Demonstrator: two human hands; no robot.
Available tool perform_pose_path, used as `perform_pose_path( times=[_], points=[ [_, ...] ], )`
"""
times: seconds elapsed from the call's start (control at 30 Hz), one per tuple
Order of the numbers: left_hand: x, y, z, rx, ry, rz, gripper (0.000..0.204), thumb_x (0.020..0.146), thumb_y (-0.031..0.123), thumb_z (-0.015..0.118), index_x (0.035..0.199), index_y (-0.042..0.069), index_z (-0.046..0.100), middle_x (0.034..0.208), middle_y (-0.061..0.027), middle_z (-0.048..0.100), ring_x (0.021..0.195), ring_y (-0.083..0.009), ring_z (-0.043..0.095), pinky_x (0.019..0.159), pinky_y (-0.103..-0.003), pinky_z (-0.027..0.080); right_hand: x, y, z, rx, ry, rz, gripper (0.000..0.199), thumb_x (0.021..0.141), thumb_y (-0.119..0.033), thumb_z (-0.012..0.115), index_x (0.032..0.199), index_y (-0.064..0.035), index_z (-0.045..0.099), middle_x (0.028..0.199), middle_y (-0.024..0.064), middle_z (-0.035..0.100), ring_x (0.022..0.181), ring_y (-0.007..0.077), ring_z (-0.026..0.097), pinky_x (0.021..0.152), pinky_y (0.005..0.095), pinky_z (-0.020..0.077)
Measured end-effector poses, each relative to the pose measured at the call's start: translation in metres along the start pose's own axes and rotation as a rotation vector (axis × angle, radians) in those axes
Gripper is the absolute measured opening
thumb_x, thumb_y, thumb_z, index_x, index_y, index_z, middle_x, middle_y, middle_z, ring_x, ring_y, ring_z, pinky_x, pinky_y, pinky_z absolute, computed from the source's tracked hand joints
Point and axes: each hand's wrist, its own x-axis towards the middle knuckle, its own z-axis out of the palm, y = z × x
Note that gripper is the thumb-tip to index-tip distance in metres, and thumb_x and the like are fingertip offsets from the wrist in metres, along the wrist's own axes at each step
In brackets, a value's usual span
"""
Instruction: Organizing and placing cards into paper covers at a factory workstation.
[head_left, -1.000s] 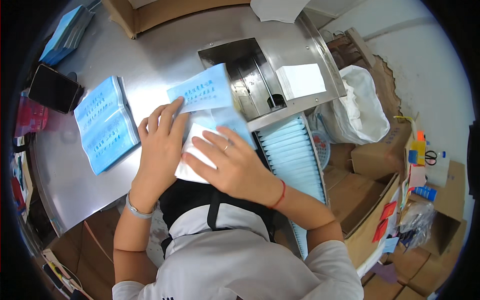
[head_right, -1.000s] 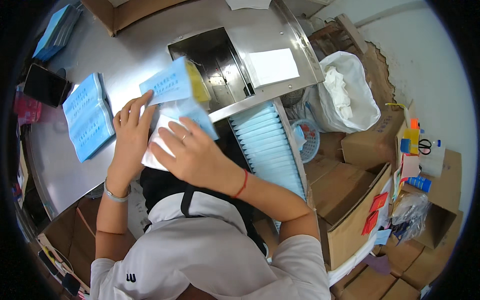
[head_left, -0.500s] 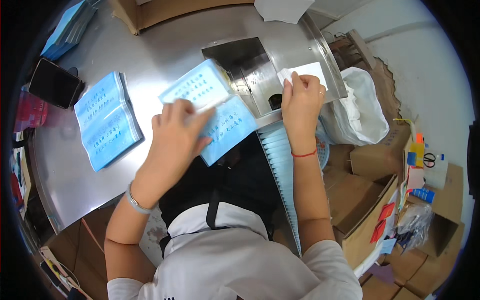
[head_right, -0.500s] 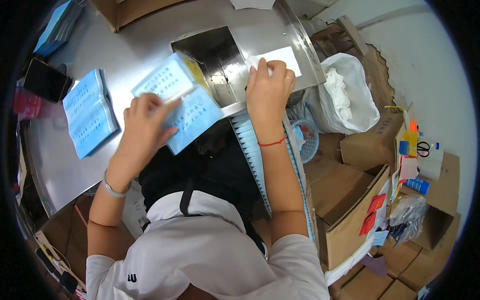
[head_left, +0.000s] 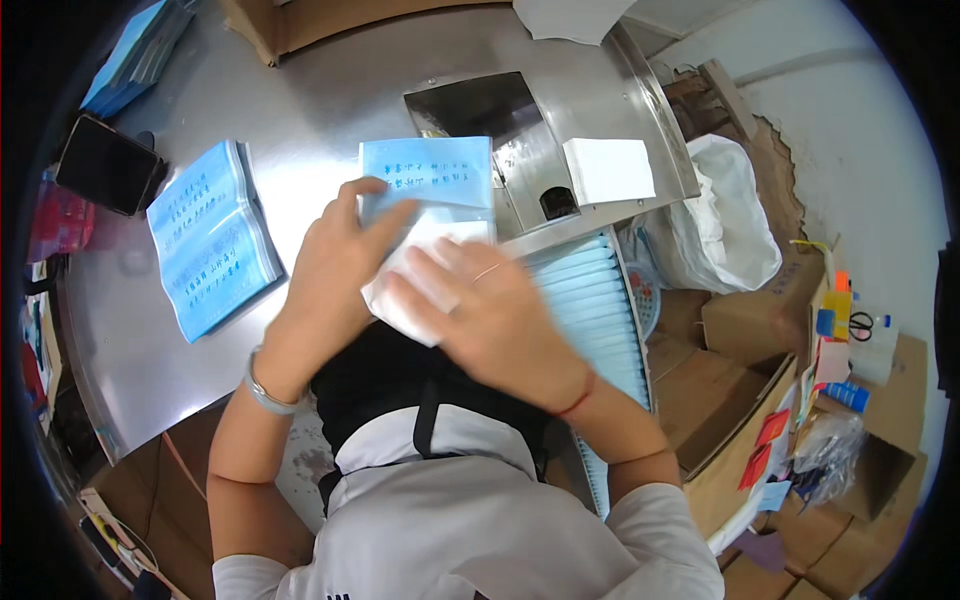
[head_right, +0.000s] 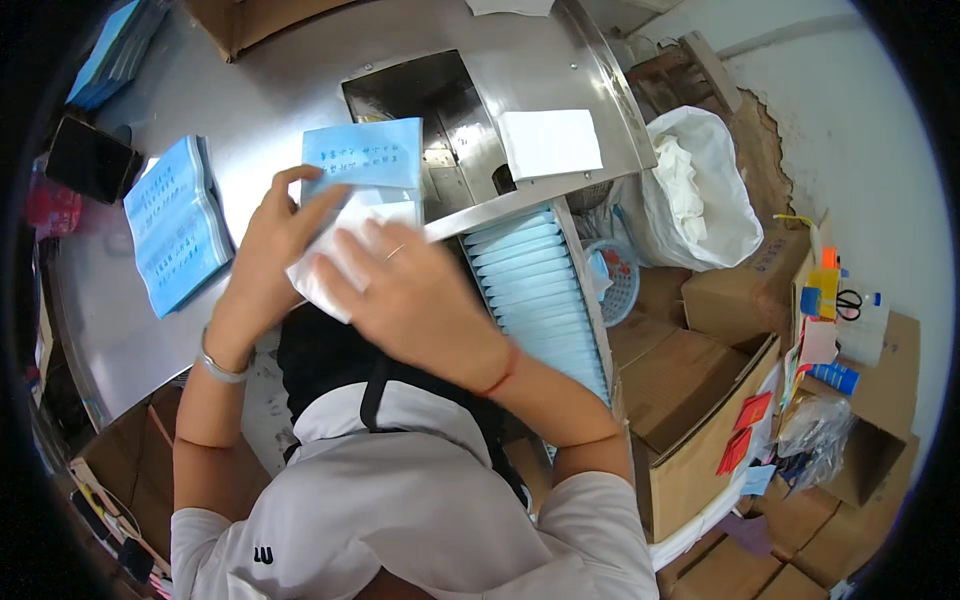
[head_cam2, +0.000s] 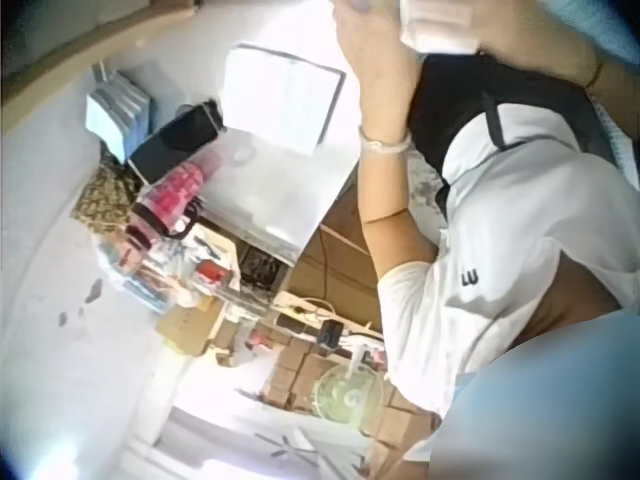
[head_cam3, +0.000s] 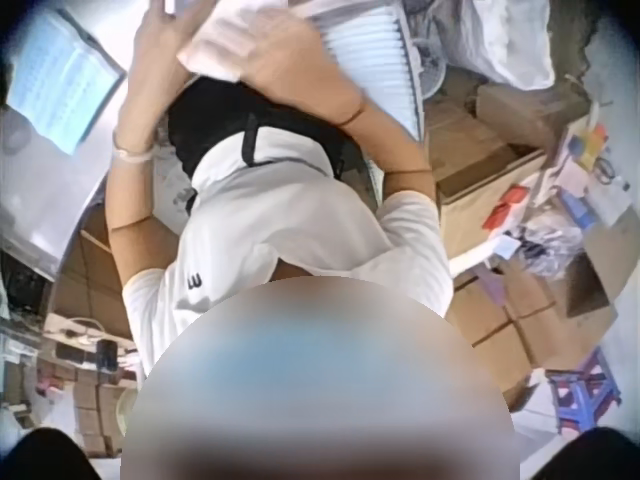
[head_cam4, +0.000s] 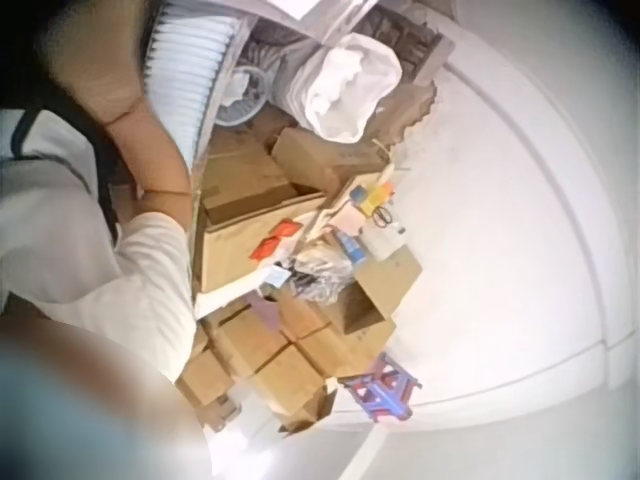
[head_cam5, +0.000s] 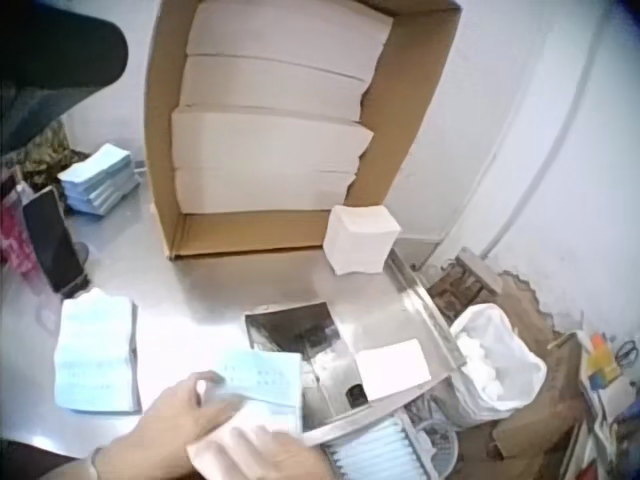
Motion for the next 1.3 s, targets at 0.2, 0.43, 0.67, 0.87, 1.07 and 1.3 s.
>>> perform_pose_path(
  times=[0.2, 0.43, 0.67, 0.87, 1.07, 1.3],
  points=[
    [0.024, 0.039, 0.014, -0.218, 0.007, 0.068, 0.073, 0.072, -0.008, 0.073, 0.137, 0.019, 0.054, 0.149, -0.0192, 0.039, 0.093, -0.0366, 0.066, 0.084, -0.041, 0.055, 0.028, 0.08, 0.025, -0.338, -0.221, 0.218, 0.013, 0.082, -0.013, 0.062, 0.091, -0.0079, 0.068, 0.097, 0.0165, 0.068, 0.092, 0.0299, 0.068, 0.082, 0.044, 0.0544],
    [-0.039, -0.005, -0.017, -0.243, 0.446, -0.448, 0.039, 0.09, 0.015, 0.067, 0.12, 0.002, 0.046, 0.102, -0.0154, 0.055, 0.092, -0.0242, 0.057, 0.084, -0.039, 0.048, 0.019, 0.087, -0.009, -0.283, 0.367, 0.445, 0.013, 0.086, -0.015, 0.066, 0.083, -0.0035, 0.069, 0.08, 0.0122, 0.066, 0.074, 0.0311, 0.064, 0.067, 0.0403, 0.0515],
    [-0.067, -0.082, -0.064, 0.575, 0.173, -0.547, 0.024, 0.087, 0.019, 0.072, 0.1, 0.003, 0.059, 0.111, -0.0198, 0.058, 0.1, -0.038, 0.057, 0.087, -0.041, 0.045, -0.006, 0.106, -0.013, -0.681, 0.287, 0.569, 0.022, 0.084, -0.009, 0.068, 0.103, 0.0012, 0.071, 0.102, 0.0131, 0.056, 0.094, 0.032, 0.052, 0.083, 0.0411, 0.0451],
    [-0.011, 0.024, 0.024, 0.108, 0.126, -0.032, 0.033, 0.08, 0.029, 0.077, 0.093, 0.005, 0.057, 0.132, -0.023, 0.049, 0.13, -0.0479, 0.042, 0.098, -0.065, 0.038, -0.02, 0.115, -0.034, -0.501, 0.239, 0.452, 0.023, 0.084, -0.007, 0.066, 0.105, 0.0009, 0.071, 0.1, 0.0135, 0.058, 0.092, 0.0316, 0.055, 0.079, 0.0405, 0.0474],
    [-0.022, 0.023, 0.034, 0.003, 0.123, -0.007, 0.036, 0.085, 0.022, 0.071, 0.114, 0.003, 0.06, 0.144, -0.0299, 0.042, 0.139, -0.049, 0.034, 0.108, -0.069, 0.026, -0.024, 0.127, -0.066, -0.241, 0.299, 0.434, 0.017, 0.084, -0.009, 0.07, 0.099, 0.0002, 0.073, 0.107, 0.0147, 0.065, 0.089, 0.0288, 0.065, 0.075, 0.0341, 0.0525],
    [-0.034, 0.013, 0.002, 0.155, 0.02, -0.037, 0.054, 0.079, 0.017, 0.067, 0.13, 0.002, 0.056, 0.147, -0.0213, 0.043, 0.134, -0.0403, 0.041, 0.11, -0.055, 0.03, -0.002, 0.012, -0.018, -0.247, 0.249, 0.147, 0.037, 0.084, -0.004, 0.063, 0.121, -0.0029, 0.066, 0.122, 0.0157, 0.064, 0.115, 0.0343, 0.06, 0.104, 0.0486, 0.0434]
  ],
)
